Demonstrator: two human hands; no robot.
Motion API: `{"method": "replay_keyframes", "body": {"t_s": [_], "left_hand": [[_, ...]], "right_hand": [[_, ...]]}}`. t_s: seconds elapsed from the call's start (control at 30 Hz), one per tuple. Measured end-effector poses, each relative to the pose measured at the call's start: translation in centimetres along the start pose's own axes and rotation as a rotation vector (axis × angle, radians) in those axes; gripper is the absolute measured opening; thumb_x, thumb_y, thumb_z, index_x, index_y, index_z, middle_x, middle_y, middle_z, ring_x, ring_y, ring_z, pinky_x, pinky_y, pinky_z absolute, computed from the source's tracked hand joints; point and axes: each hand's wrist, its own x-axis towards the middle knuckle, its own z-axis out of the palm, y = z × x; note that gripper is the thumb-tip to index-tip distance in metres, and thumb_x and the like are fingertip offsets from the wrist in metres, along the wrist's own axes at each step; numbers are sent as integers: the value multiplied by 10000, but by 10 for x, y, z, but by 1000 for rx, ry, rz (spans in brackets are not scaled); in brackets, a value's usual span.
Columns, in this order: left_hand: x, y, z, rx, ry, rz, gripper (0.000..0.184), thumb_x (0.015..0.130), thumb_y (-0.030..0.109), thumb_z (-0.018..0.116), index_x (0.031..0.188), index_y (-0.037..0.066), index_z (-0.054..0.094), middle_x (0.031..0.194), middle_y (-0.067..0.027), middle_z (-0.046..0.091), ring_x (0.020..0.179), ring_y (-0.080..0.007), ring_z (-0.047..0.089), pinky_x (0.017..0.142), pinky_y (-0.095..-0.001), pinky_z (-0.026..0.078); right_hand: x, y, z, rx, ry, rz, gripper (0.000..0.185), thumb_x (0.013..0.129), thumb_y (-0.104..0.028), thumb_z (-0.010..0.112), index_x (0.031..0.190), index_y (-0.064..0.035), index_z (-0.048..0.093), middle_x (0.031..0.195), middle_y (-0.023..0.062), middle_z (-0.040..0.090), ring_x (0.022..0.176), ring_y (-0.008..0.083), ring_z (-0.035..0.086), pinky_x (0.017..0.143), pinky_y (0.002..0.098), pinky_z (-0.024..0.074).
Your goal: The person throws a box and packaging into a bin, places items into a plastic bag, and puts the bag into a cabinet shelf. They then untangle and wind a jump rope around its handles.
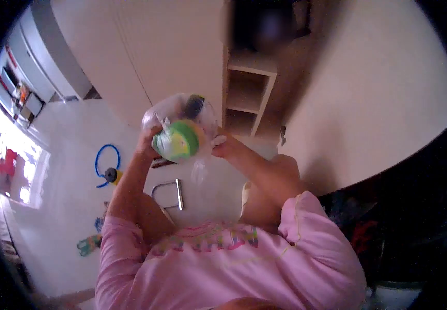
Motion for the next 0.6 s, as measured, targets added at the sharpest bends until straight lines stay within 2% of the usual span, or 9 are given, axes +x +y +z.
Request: {"method": "replay_keyframes", "body": {"t_s": [0.1,0.13,0.17,0.23,0.27,0.33,0.4,0.5,0.6], "left_hand": [[18,-6,37,290,102,156,403,750,76,554,1134,86,432,1065,-69,518,985,-216,513,841,-346,436],[26,-12,48,393,126,234,395,759,60,543,1136,89,431,1067,-63,517,991,-208,509,846,-334,431],[38,-20,62,348,118,208,381,778,68,530,1144,91,428,1092,-55,505,1005,-200,499,846,-328,425],[60,-34,88,180,87,122,361,810,107,508,1161,96,425,1139,-42,482,1039,-196,476,855,-333,409],[82,-54,73,528,-80,302,373,829,158,476,1186,78,406,1172,-80,462,1081,-228,444,907,-368,368],[110,-76,85,515,-219,291,435,832,244,461,1226,82,371,1218,-98,433,1123,-254,408,947,-411,329],[124,-88,111,-207,-141,-110,517,802,314,495,1257,124,341,1242,-57,414,1126,-241,401,924,-429,332],[119,-115,112,-397,-138,-192,680,742,451,544,1289,133,296,1298,-77,354,1164,-264,362,939,-474,308],[101,-126,113,-602,-577,-173,784,689,536,565,1301,134,286,1327,-103,306,1195,-281,321,963,-504,267]], "right_hand": [[0,-62,47,-594,-13,-282,448,764,-192,572,1179,-88,438,1069,67,527,964,195,515,814,320,441],[-3,-79,48,-437,20,-283,435,771,-199,568,1170,-89,435,1065,76,525,957,200,518,801,333,452],[-6,-96,49,-280,52,-290,421,778,-207,563,1161,-89,432,1061,85,523,950,205,521,789,345,464],[-26,-140,42,198,342,-251,417,772,-154,569,1157,-106,416,1069,95,514,932,213,530,746,364,493],[-34,-159,45,155,567,-306,450,750,-79,586,1163,-117,411,1075,86,511,914,209,539,721,351,505],[-45,-178,36,203,525,-491,508,711,-20,602,1168,-131,409,1079,87,507,924,218,536,730,366,502],[-54,-195,33,178,512,-575,567,698,3,598,1198,-149,377,1098,85,488,952,223,519,765,371,484],[-68,-209,25,103,524,-567,620,704,-7,580,1248,-163,327,1126,83,458,998,226,490,835,369,446],[-74,-208,5,195,466,-540,611,679,4,597,1226,-134,363,1110,89,467,997,235,491,860,365,430]]}}
